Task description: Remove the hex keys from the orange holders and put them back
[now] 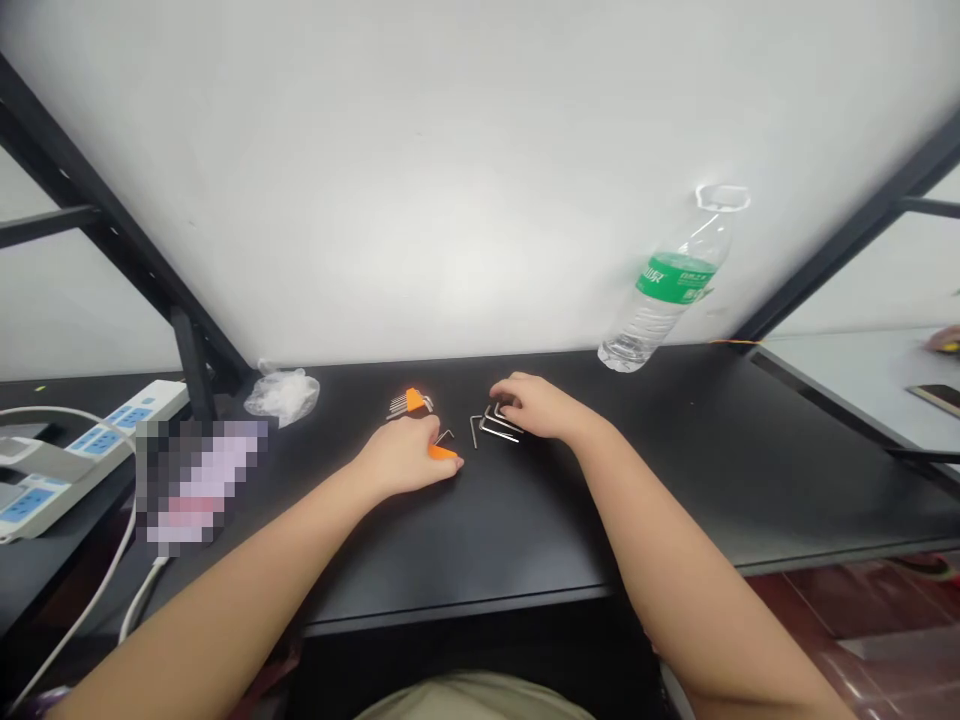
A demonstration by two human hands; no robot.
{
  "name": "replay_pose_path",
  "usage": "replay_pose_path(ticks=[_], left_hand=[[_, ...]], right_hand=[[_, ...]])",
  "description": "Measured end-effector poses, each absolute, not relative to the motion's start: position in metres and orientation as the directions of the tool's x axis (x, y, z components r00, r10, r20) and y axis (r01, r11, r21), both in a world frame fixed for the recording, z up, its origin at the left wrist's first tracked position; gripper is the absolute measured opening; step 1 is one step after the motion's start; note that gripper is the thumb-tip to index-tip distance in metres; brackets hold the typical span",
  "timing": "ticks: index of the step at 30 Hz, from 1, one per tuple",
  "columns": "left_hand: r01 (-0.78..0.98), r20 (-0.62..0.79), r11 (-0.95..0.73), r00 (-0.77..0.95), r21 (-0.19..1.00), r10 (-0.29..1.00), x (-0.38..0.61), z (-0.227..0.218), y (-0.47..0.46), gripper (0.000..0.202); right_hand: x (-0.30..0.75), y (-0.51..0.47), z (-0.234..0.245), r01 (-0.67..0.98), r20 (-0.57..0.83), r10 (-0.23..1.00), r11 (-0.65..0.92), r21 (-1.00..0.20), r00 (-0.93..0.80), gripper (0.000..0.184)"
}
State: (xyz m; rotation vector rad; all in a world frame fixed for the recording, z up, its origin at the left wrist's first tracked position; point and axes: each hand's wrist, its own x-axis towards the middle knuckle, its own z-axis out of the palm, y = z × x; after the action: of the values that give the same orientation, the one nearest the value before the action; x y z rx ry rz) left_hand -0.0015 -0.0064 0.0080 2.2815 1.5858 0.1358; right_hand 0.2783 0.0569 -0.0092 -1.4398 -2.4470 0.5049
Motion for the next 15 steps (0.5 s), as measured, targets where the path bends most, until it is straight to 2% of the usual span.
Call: replay_pose_path(ticks=[5, 15], left_hand=[[0.882, -0.108, -0.314, 0.372, 0.351, 0.922, -0.002, 0.007, -0.006, 0.044], [0.885, -0.108, -0.312, 0.368, 0.346, 0.923, 0.000, 0.005, -0.005, 0.046]], right_hand=[[0.267, 0.049, -0.002, 0.808, -0.052, 0.857, 0.461, -0.368, -0.512, 0.036], [0.255, 0.037, 0.009, 0.806, -0.145, 0.828, 0.463, -0.369, -0.541, 0.026]])
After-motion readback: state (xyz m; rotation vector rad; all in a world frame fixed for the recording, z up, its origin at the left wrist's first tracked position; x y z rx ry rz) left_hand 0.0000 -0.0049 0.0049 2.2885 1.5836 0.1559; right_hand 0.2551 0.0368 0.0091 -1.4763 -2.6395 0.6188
